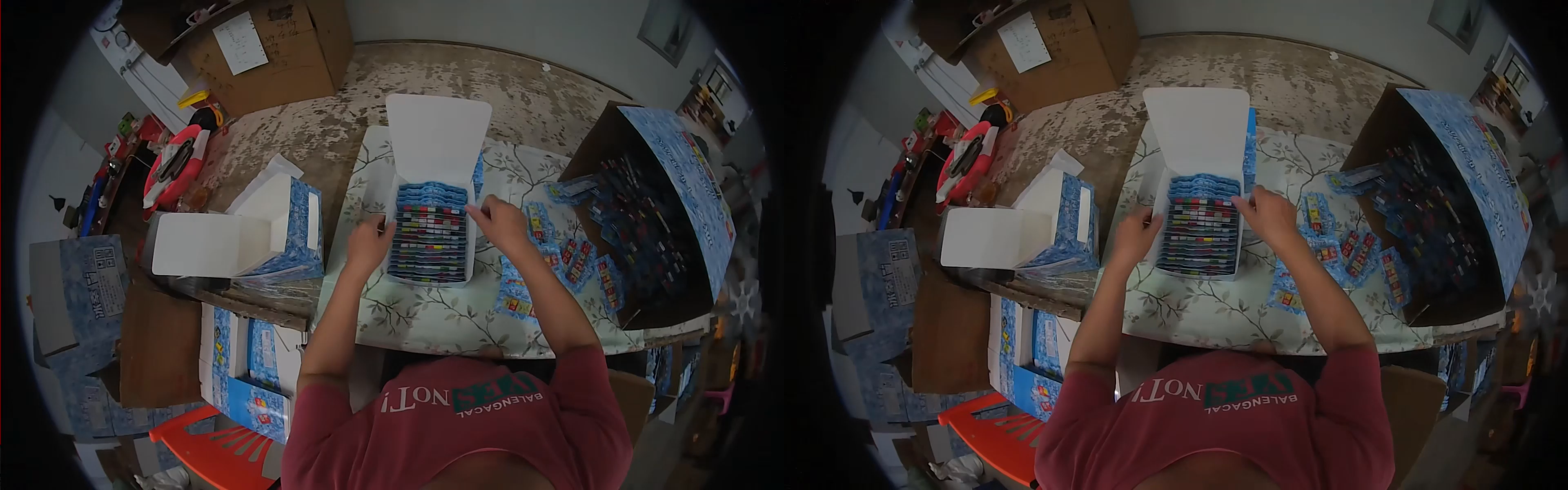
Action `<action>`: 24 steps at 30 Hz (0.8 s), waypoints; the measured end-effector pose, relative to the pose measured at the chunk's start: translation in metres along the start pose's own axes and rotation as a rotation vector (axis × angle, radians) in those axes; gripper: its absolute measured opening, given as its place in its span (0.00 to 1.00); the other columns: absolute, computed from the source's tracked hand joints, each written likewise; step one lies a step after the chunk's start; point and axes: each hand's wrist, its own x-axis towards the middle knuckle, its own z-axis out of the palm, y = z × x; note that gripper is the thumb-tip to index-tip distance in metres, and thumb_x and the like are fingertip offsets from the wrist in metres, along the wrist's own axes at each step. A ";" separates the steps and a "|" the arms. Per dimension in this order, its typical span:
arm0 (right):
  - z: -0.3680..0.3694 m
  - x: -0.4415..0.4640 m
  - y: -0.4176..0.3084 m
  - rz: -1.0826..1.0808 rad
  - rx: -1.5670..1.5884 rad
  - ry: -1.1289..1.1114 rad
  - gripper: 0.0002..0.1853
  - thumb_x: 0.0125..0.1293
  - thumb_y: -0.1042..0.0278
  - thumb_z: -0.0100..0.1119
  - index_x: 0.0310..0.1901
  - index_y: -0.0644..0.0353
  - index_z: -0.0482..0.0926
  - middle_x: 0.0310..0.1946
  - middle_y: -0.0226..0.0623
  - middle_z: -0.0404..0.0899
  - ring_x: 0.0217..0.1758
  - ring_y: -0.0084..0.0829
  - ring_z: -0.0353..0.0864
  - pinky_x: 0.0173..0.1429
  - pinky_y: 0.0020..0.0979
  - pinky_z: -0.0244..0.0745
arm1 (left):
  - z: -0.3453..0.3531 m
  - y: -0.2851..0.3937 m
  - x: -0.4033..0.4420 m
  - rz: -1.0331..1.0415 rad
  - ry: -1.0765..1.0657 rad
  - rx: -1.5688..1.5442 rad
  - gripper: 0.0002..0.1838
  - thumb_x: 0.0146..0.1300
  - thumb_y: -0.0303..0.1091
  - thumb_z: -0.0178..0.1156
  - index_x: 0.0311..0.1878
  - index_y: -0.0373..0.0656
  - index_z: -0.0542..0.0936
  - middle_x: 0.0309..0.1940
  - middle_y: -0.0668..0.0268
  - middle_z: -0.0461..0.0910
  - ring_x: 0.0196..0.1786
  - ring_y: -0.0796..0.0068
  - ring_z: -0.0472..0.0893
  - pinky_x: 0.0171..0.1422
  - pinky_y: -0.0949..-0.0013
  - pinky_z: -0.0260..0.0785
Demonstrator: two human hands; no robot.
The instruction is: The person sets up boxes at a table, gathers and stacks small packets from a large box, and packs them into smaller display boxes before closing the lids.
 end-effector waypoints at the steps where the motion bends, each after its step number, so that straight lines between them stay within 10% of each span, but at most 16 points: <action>1: 0.004 -0.005 0.005 0.016 -0.017 -0.109 0.15 0.61 0.56 0.57 0.31 0.62 0.76 0.25 0.44 0.76 0.32 0.47 0.77 0.39 0.41 0.72 | -0.003 0.006 0.007 -0.027 -0.189 0.244 0.15 0.61 0.42 0.55 0.35 0.38 0.81 0.30 0.53 0.81 0.36 0.52 0.81 0.39 0.55 0.72; 24: -0.022 -0.070 0.014 -0.072 0.018 -0.251 0.18 0.64 0.56 0.48 0.26 0.63 0.76 0.23 0.47 0.76 0.29 0.47 0.78 0.33 0.43 0.70 | -0.027 0.030 -0.067 0.149 -0.165 0.285 0.17 0.59 0.41 0.58 0.22 0.36 0.78 0.21 0.50 0.76 0.27 0.46 0.76 0.31 0.53 0.68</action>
